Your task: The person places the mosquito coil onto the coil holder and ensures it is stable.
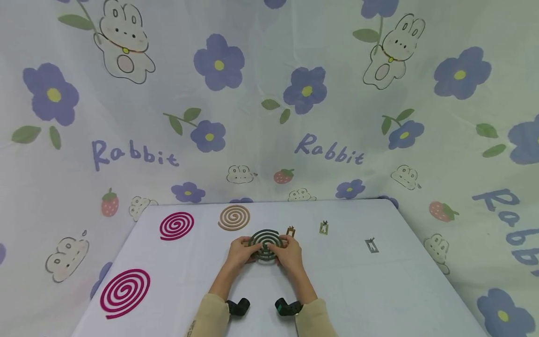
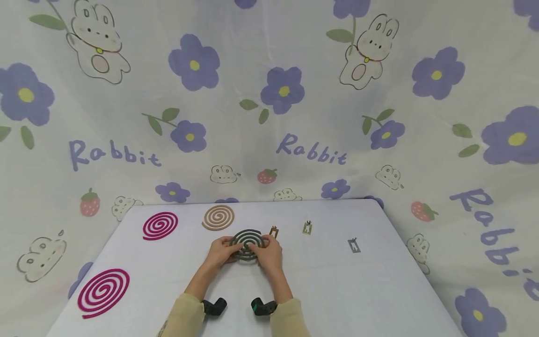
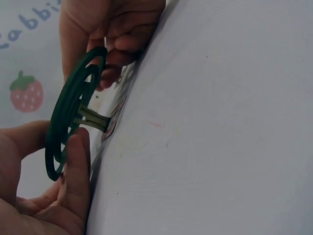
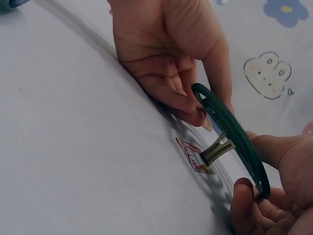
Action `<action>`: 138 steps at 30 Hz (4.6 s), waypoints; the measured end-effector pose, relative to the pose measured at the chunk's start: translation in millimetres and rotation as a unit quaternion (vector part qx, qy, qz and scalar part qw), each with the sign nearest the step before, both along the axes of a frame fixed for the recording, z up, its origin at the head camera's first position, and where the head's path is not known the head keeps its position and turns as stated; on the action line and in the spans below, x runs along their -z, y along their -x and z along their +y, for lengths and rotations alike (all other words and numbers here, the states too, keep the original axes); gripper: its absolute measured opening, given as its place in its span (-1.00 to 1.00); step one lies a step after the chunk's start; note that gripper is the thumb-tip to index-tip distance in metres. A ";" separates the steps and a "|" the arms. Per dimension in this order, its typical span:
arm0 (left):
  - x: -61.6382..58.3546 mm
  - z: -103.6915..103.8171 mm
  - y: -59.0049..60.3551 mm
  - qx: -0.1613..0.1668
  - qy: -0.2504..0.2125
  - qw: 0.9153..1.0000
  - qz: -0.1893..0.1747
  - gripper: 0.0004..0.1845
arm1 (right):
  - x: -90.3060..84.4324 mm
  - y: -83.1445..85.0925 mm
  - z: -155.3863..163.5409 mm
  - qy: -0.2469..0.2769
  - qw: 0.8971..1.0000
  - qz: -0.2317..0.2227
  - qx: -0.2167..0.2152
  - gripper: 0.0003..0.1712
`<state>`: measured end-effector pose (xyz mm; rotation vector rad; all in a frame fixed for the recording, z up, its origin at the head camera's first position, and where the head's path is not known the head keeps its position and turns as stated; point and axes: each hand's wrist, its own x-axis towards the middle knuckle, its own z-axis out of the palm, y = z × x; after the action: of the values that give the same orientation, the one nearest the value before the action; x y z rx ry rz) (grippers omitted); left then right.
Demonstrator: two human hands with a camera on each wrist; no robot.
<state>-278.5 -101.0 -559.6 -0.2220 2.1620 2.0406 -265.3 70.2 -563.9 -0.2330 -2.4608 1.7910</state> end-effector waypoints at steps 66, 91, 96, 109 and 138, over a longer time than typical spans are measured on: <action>-91.3 -130.1 64.9 0.029 0.287 0.955 0.070 -0.32 | -127.9 117.0 -43.2 -0.242 0.928 0.052 -0.278 -0.41; -17.0 -131.3 91.0 0.050 0.270 0.959 0.064 -0.28 | -54.9 140.7 -82.3 -0.199 0.955 -0.049 -0.215 -0.30; -12.4 -128.9 93.5 0.044 0.265 0.962 0.059 -0.27 | -45.9 143.9 -83.9 -0.192 0.956 -0.063 -0.213 -0.29; -10.9 -119.3 95.7 0.030 0.328 0.943 0.056 -0.20 | -32.3 152.8 -87.1 -0.211 0.954 -0.068 -0.204 -0.16; -8.5 -106.0 93.2 -0.049 0.191 0.978 0.067 -0.47 | -21.9 145.9 -92.9 -0.137 0.984 -0.011 -0.113 -0.53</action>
<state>-371.7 -207.0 -551.1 -0.2449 2.6663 1.7097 -411.3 -22.7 -542.0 0.0495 -2.8073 1.4985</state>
